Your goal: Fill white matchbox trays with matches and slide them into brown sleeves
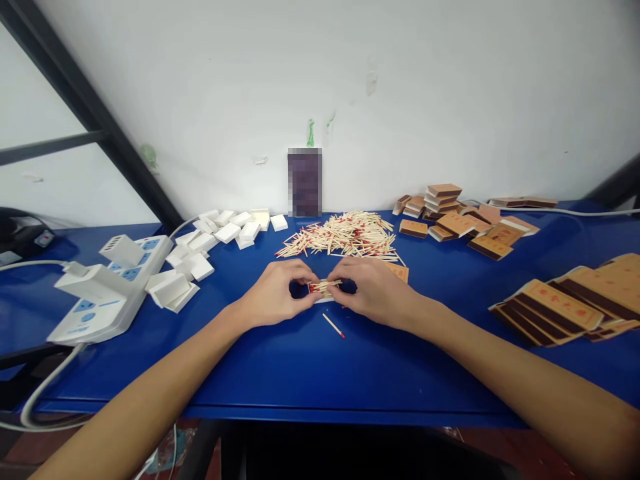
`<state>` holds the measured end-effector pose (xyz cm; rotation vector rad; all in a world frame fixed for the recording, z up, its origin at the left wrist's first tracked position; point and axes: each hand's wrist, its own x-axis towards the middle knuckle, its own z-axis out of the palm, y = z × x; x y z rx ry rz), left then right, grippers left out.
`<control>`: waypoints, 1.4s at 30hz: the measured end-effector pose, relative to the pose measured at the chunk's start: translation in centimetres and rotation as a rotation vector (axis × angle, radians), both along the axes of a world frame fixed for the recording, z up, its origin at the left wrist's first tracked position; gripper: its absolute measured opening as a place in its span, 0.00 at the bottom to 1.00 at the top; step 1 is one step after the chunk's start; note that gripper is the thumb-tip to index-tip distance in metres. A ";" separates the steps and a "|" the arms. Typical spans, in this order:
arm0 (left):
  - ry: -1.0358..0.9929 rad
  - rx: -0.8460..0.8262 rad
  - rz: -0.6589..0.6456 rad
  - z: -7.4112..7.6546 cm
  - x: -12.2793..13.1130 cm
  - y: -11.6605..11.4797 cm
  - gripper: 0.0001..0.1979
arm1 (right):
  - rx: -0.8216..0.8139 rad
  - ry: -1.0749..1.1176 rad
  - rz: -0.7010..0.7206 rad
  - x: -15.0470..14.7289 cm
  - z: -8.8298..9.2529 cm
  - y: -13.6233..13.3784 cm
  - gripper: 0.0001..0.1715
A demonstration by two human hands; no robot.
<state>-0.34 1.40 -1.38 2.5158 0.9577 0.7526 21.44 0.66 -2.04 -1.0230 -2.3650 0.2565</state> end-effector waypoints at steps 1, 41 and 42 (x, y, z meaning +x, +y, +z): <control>0.007 0.000 -0.002 0.0 0.0 0.0 0.07 | -0.016 -0.001 0.023 0.2 0.2 0.0 0.10; 0.042 0.021 -0.203 -0.1 -0.4 0.1 0.14 | -0.245 0.062 0.049 0.8 1.1 0.6 0.06; 0.049 0.024 -0.197 -0.2 -0.4 0.1 0.14 | -0.202 0.034 0.052 1.0 1.5 0.5 0.07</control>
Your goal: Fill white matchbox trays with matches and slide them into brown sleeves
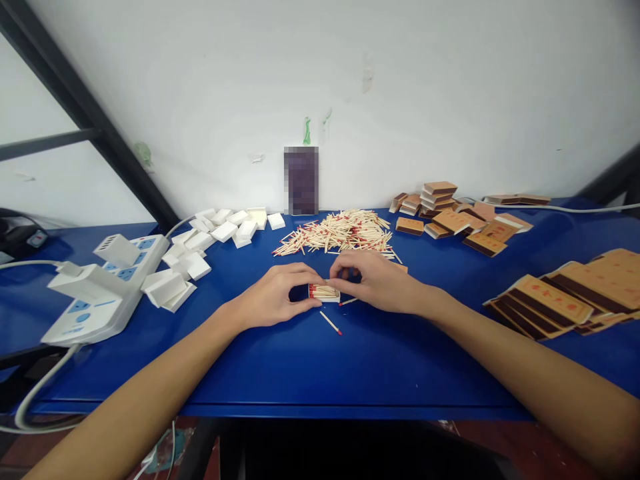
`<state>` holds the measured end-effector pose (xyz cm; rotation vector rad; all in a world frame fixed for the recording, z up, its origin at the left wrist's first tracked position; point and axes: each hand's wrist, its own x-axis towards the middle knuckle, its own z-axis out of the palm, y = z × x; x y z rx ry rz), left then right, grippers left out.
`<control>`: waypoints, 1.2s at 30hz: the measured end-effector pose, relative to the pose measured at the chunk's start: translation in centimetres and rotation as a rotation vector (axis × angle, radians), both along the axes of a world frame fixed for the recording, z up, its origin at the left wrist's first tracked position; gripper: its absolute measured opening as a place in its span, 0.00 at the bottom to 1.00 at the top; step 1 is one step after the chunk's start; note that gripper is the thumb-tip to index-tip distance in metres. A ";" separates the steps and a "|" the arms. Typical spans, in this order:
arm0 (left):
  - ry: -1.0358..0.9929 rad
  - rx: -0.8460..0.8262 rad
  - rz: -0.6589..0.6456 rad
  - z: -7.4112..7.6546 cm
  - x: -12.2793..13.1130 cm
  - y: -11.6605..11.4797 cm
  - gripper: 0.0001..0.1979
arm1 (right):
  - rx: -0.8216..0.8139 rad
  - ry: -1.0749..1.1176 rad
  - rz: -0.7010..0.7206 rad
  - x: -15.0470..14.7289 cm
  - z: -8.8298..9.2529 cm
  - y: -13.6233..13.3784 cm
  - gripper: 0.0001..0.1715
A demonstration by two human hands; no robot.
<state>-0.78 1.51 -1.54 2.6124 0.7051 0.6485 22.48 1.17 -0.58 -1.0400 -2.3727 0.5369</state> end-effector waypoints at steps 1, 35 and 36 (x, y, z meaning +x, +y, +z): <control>0.007 0.004 0.005 0.0 0.0 0.0 0.14 | 0.049 -0.029 0.004 0.3 0.4 -0.1 0.07; -0.483 -0.032 0.310 0.4 1.7 -1.2 0.08 | -0.238 0.561 -0.024 -1.5 1.1 -1.7 0.11; -0.495 -0.050 0.294 0.3 1.9 -1.2 0.08 | -0.247 0.608 -0.028 -1.8 1.0 -1.8 0.11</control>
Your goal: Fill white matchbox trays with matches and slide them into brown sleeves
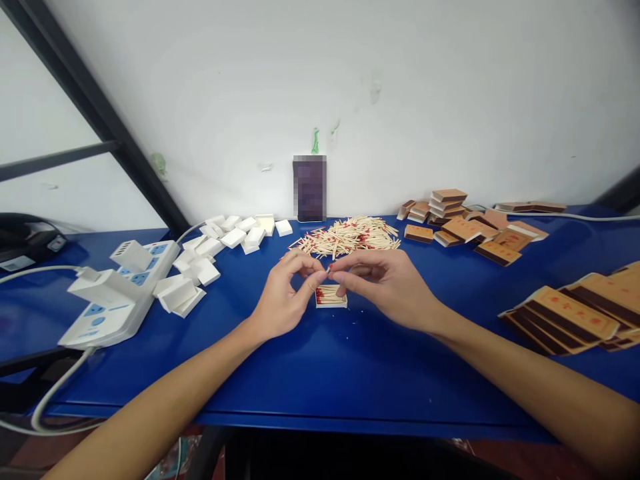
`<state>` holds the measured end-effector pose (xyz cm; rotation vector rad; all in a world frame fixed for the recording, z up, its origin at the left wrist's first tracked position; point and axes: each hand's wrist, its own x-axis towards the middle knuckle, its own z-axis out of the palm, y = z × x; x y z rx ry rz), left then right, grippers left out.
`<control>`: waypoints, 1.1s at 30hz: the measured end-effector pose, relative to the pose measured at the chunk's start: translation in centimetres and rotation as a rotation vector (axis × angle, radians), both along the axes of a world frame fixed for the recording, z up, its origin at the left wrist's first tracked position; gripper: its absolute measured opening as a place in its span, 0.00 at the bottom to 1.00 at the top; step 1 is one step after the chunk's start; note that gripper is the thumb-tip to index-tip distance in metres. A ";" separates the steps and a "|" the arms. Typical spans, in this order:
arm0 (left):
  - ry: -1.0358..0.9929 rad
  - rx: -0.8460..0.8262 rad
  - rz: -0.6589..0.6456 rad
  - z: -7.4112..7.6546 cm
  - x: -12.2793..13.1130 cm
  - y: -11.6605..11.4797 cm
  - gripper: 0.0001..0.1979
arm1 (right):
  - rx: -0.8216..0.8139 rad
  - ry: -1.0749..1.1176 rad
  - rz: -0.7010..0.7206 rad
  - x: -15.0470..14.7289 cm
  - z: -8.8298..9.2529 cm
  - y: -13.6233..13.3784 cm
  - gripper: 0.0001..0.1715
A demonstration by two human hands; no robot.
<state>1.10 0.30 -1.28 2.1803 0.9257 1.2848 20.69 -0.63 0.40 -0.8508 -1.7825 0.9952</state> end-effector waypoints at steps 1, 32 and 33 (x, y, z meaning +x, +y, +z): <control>0.001 0.002 -0.017 -0.1 0.1 0.0 0.07 | -0.003 0.026 -0.012 -0.2 -0.1 0.0 0.11; 0.674 0.157 -0.301 0.4 -1.8 0.7 0.17 | 0.246 -1.169 -0.302 7.3 2.0 2.1 0.10; 0.662 0.150 -0.303 0.4 -1.8 0.7 0.17 | 0.219 -1.193 -0.303 7.3 2.0 2.0 0.10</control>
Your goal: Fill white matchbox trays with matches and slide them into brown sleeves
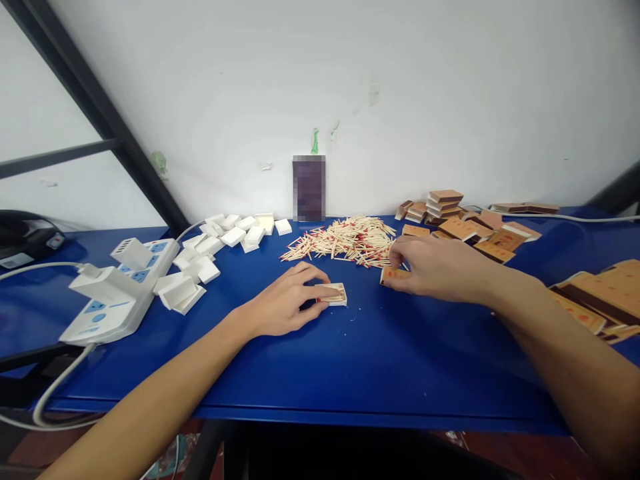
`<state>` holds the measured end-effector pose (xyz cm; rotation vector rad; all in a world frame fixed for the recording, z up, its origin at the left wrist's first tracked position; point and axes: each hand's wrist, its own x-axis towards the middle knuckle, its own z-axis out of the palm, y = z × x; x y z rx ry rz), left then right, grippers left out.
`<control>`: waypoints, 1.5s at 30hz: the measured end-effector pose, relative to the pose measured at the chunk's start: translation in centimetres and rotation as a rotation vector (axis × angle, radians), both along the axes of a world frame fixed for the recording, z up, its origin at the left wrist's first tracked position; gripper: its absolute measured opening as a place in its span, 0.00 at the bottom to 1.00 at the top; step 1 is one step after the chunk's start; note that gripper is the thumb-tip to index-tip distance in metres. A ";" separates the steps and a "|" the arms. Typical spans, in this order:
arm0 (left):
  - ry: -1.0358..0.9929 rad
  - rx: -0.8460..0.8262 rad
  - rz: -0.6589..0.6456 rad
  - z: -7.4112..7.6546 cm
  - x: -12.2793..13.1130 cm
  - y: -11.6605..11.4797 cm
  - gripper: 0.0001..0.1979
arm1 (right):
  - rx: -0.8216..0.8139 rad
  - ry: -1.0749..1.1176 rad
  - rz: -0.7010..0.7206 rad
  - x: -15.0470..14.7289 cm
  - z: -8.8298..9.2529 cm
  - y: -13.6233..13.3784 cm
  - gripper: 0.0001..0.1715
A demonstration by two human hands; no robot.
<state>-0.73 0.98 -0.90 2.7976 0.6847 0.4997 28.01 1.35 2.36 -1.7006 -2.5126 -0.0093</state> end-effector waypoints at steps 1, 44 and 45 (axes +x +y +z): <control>-0.012 -0.009 0.001 0.0 0.0 0.0 0.17 | -0.019 -0.015 -0.014 0.0 0.0 -0.1 0.11; -0.269 0.103 0.400 -1.2 -0.7 1.9 0.16 | 0.073 0.420 0.272 -5.9 -2.7 -0.4 0.10; -0.273 0.104 0.404 -1.2 -0.7 2.0 0.17 | 0.071 0.403 0.293 -6.4 -3.3 -0.6 0.12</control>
